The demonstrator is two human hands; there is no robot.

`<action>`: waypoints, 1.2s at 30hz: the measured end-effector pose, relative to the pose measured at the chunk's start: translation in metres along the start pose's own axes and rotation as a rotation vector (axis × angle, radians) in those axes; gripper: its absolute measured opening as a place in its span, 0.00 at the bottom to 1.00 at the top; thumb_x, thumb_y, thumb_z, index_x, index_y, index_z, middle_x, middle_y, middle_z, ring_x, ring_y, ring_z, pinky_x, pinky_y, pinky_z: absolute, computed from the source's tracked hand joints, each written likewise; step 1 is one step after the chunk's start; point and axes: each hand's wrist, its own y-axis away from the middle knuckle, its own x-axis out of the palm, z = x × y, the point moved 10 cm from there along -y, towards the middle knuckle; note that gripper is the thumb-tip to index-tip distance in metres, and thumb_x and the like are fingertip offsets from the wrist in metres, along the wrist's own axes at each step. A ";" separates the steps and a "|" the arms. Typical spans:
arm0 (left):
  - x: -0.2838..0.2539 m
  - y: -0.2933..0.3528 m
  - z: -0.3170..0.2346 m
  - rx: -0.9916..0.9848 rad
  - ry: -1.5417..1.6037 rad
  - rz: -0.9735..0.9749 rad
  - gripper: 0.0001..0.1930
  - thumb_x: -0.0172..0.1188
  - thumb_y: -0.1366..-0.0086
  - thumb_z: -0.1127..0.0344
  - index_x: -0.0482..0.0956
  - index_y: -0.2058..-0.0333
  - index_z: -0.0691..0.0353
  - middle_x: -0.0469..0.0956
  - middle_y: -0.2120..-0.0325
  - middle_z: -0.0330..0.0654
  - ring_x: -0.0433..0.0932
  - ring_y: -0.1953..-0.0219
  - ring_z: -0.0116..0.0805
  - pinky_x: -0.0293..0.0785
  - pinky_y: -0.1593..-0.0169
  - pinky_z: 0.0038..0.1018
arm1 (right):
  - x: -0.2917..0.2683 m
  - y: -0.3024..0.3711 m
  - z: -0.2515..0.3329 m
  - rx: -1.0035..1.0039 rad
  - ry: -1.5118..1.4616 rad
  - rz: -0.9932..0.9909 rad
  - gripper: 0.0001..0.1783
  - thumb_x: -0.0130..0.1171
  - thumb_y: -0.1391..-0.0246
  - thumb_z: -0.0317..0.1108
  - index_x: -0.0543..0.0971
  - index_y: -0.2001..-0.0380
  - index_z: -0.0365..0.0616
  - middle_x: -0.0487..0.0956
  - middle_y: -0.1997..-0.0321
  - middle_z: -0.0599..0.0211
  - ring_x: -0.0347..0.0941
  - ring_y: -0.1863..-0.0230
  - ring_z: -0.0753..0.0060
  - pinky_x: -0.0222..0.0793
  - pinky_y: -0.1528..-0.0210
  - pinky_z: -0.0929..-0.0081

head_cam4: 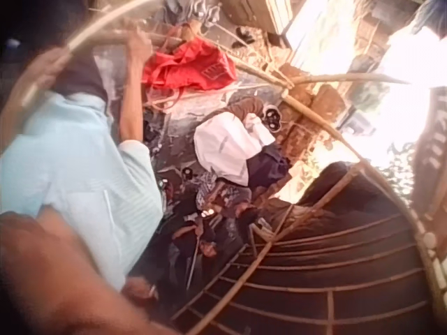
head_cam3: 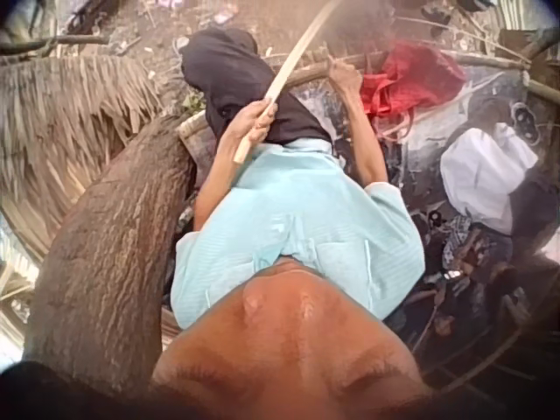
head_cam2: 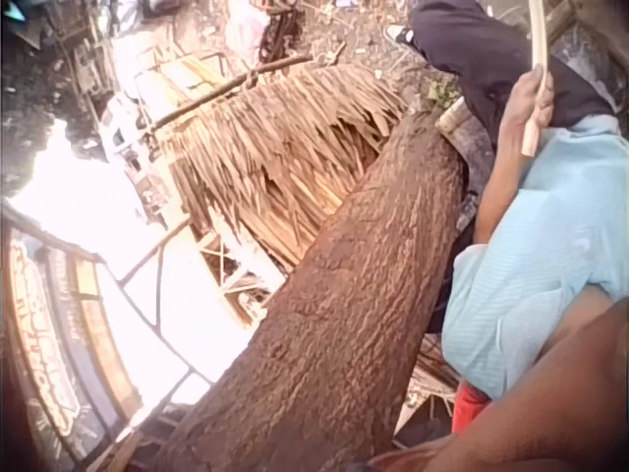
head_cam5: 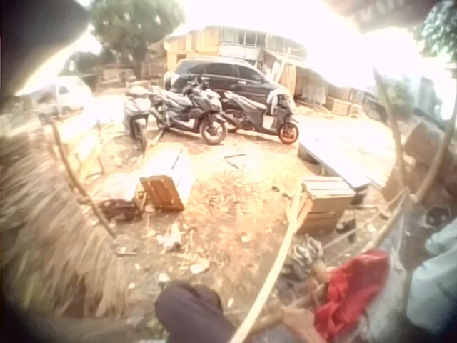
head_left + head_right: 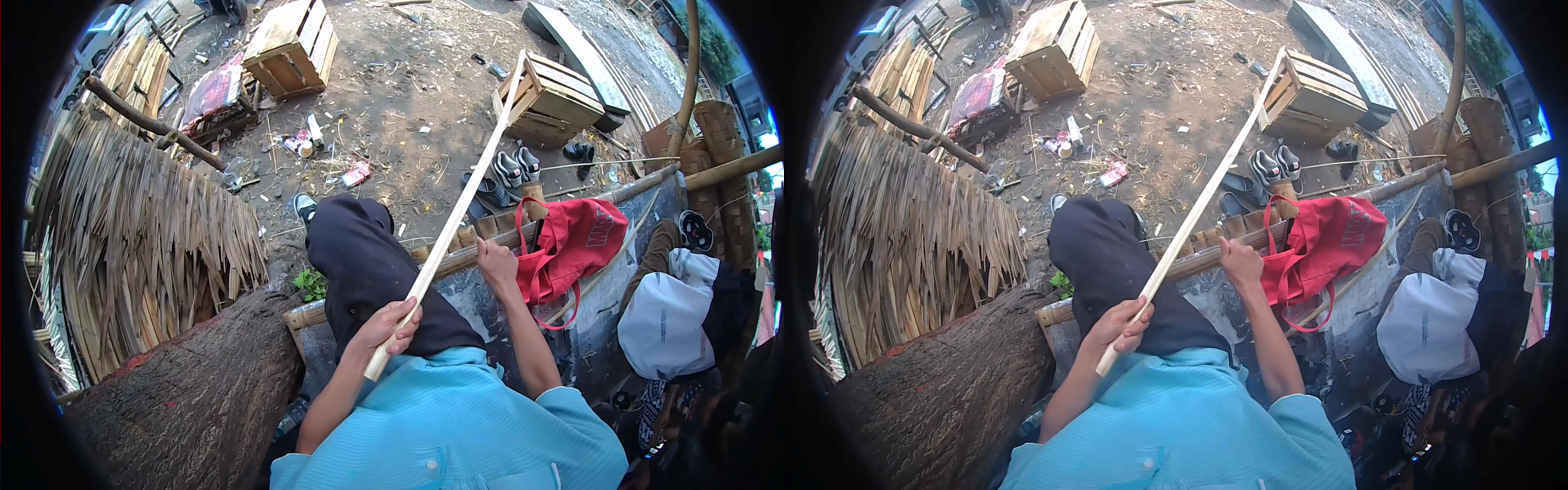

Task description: The person uses a small knife to shave thin layers of wood from a long, narrow wooden strip while sitting outdoors.

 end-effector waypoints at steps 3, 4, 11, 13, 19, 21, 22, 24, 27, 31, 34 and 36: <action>-0.008 0.002 0.011 -0.009 0.092 -0.084 0.18 0.38 0.31 0.51 0.65 0.72 0.59 0.57 0.92 0.31 0.60 0.96 0.22 0.56 0.93 0.16 | -0.008 0.004 -0.019 0.050 -0.140 -0.024 0.26 0.38 0.41 0.52 0.77 0.75 0.42 0.75 0.79 0.44 0.73 0.73 0.39 0.68 0.71 0.48; -0.004 0.001 0.003 0.001 0.279 0.026 0.18 0.38 0.31 0.51 0.65 0.71 0.59 0.58 0.91 0.31 0.61 0.95 0.22 0.57 0.92 0.16 | -0.021 0.011 -0.024 0.123 -0.266 -0.079 0.27 0.38 0.40 0.52 0.77 0.74 0.42 0.75 0.78 0.44 0.73 0.72 0.38 0.67 0.70 0.48; 0.004 -0.020 0.000 0.041 -0.144 -0.247 0.11 0.46 0.33 0.61 0.65 0.69 0.64 0.67 0.87 0.38 0.73 0.87 0.31 0.67 0.86 0.22 | -0.030 0.043 0.015 0.039 -0.665 0.042 0.24 0.40 0.39 0.46 0.73 0.76 0.36 0.71 0.80 0.43 0.71 0.74 0.41 0.61 0.74 0.55; 0.000 -0.013 0.000 0.043 -0.126 -0.225 0.11 0.46 0.33 0.62 0.65 0.69 0.63 0.68 0.87 0.38 0.73 0.87 0.31 0.67 0.86 0.22 | -0.031 0.056 0.059 -0.139 -0.693 0.123 0.22 0.42 0.40 0.44 0.67 0.81 0.37 0.66 0.84 0.45 0.67 0.79 0.41 0.58 0.78 0.56; 0.008 -0.016 0.001 0.052 -0.206 -0.212 0.07 0.50 0.36 0.66 0.67 0.66 0.65 0.67 0.86 0.36 0.74 0.88 0.32 0.67 0.88 0.22 | -0.028 0.084 0.111 -0.362 -0.625 0.269 0.19 0.45 0.42 0.44 0.68 0.80 0.42 0.69 0.86 0.51 0.69 0.80 0.44 0.62 0.78 0.55; 0.011 -0.018 -0.002 0.064 -0.233 -0.228 0.07 0.51 0.37 0.67 0.66 0.67 0.66 0.66 0.86 0.36 0.74 0.88 0.32 0.66 0.88 0.22 | -0.026 0.082 0.110 -0.349 -0.624 0.281 0.19 0.45 0.42 0.45 0.68 0.80 0.42 0.70 0.86 0.51 0.70 0.79 0.45 0.62 0.77 0.55; 0.012 -0.019 -0.005 0.075 -0.263 -0.241 0.07 0.51 0.38 0.68 0.66 0.67 0.67 0.66 0.86 0.36 0.73 0.89 0.32 0.66 0.88 0.23 | -0.026 0.080 0.108 -0.334 -0.622 0.288 0.19 0.45 0.42 0.45 0.68 0.80 0.42 0.70 0.86 0.51 0.70 0.79 0.45 0.63 0.77 0.55; 0.012 -0.020 -0.009 0.068 -0.294 -0.271 0.07 0.51 0.39 0.69 0.66 0.68 0.67 0.65 0.86 0.36 0.73 0.89 0.31 0.66 0.89 0.23 | -0.028 0.076 0.102 -0.310 -0.607 0.274 0.20 0.45 0.42 0.45 0.68 0.80 0.42 0.70 0.86 0.51 0.70 0.79 0.45 0.63 0.77 0.56; 0.013 -0.013 -0.025 0.075 -0.335 -0.301 0.07 0.50 0.40 0.70 0.65 0.69 0.68 0.64 0.86 0.35 0.72 0.90 0.31 0.65 0.89 0.23 | -0.035 0.071 0.096 -0.258 -0.628 0.261 0.20 0.43 0.41 0.45 0.68 0.79 0.41 0.69 0.86 0.51 0.70 0.79 0.45 0.61 0.77 0.57; 0.025 0.001 -0.050 0.113 -0.484 -0.342 0.06 0.49 0.41 0.71 0.65 0.71 0.69 0.64 0.86 0.37 0.71 0.91 0.31 0.65 0.89 0.24 | -0.045 0.070 0.096 -0.251 -0.732 0.201 0.21 0.42 0.40 0.44 0.65 0.80 0.38 0.65 0.87 0.50 0.67 0.83 0.47 0.57 0.79 0.60; 0.031 0.010 -0.060 0.124 -0.684 -0.428 0.06 0.48 0.41 0.72 0.66 0.70 0.72 0.66 0.85 0.39 0.73 0.90 0.32 0.68 0.88 0.26 | -0.049 0.073 0.096 -0.242 -0.792 0.173 0.22 0.42 0.40 0.43 0.64 0.81 0.38 0.63 0.88 0.52 0.63 0.86 0.51 0.56 0.81 0.63; 0.039 0.023 -0.072 0.184 -0.715 -0.461 0.07 0.48 0.41 0.72 0.66 0.69 0.72 0.68 0.85 0.40 0.74 0.89 0.32 0.68 0.88 0.26 | -0.047 0.074 0.098 -0.260 -0.789 0.185 0.22 0.42 0.39 0.44 0.64 0.81 0.37 0.62 0.89 0.52 0.62 0.86 0.53 0.56 0.81 0.64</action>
